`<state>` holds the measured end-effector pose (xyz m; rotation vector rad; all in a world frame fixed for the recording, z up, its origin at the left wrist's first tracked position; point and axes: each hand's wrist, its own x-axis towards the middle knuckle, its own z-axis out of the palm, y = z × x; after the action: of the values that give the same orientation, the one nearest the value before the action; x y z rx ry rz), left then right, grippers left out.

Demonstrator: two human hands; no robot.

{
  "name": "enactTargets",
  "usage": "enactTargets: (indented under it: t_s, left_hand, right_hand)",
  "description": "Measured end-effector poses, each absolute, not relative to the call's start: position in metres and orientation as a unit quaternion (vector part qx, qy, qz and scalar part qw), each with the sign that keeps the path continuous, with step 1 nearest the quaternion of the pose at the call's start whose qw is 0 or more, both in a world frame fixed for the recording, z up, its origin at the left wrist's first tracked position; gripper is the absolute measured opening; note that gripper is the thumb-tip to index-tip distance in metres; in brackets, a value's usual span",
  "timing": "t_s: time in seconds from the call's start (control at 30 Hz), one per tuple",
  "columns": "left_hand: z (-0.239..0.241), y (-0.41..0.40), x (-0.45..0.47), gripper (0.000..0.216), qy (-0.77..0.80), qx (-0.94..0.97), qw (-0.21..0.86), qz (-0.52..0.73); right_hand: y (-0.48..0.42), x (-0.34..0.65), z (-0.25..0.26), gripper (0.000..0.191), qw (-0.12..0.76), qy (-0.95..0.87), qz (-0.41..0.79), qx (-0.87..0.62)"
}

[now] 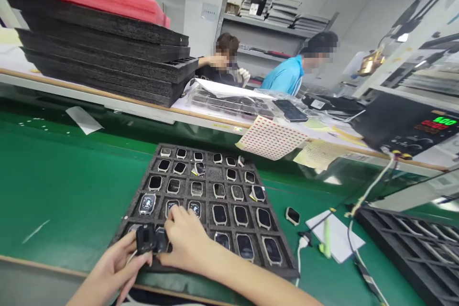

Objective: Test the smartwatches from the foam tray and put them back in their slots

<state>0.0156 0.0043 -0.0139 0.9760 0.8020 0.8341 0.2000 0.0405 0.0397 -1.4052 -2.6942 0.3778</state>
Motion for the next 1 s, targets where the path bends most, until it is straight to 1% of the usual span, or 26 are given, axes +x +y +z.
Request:
enactTargets:
  t_s: [0.07, 0.1, 0.13, 0.2, 0.23, 0.27, 0.33, 0.4, 0.5, 0.77, 0.93, 1.0]
  left_hand:
    - [-0.009, 0.007, 0.015, 0.040, 0.358, 0.463, 0.724, 0.365]
    - [-0.006, 0.009, 0.015, 0.038, 0.358, 0.470, 0.723, 0.358]
    - [-0.003, 0.011, 0.015, 0.036, 0.359, 0.473, 0.724, 0.352]
    - [0.004, 0.015, 0.018, 0.034, 0.358, 0.469, 0.731, 0.343]
    - [0.006, 0.017, 0.020, 0.033, 0.354, 0.465, 0.737, 0.339]
    - [0.007, 0.019, 0.022, 0.033, 0.348, 0.461, 0.743, 0.337]
    - [0.008, 0.024, 0.027, 0.032, 0.329, 0.458, 0.757, 0.331]
    - [0.007, 0.026, 0.031, 0.030, 0.310, 0.463, 0.767, 0.320]
    - [0.006, 0.027, 0.032, 0.031, 0.311, 0.485, 0.758, 0.305]
    - [0.001, 0.026, 0.035, 0.026, 0.352, 0.516, 0.700, 0.347]
    - [0.000, 0.026, 0.041, 0.025, 0.391, 0.505, 0.687, 0.348]
    - [0.001, 0.024, 0.041, 0.024, 0.395, 0.501, 0.685, 0.351]
  right_hand:
    - [0.046, 0.208, 0.043, 0.039, 0.089, -0.871, 0.181, -0.447]
    - [0.049, 0.213, 0.046, 0.035, 0.122, -0.861, 0.212, -0.446]
    - [0.051, 0.218, 0.050, 0.028, 0.161, -0.850, 0.232, -0.445]
    - [0.055, 0.228, 0.060, 0.022, 0.253, -0.825, 0.238, -0.446]
    - [0.055, 0.231, 0.064, 0.022, 0.285, -0.817, 0.241, -0.439]
    - [0.054, 0.233, 0.067, 0.023, 0.297, -0.817, 0.238, -0.434]
    - [0.050, 0.233, 0.070, 0.028, 0.278, -0.835, 0.216, -0.423]
    - [0.043, 0.230, 0.067, 0.035, 0.240, -0.866, 0.169, -0.406]
    - [0.036, 0.224, 0.060, 0.036, 0.200, -0.898, 0.114, -0.374]
    - [0.040, 0.229, 0.055, 0.032, 0.167, -0.902, 0.152, -0.367]
    - [0.036, 0.230, 0.045, 0.039, 0.185, -0.899, 0.125, -0.378]
    - [0.035, 0.230, 0.045, 0.039, 0.189, -0.894, 0.139, -0.383]
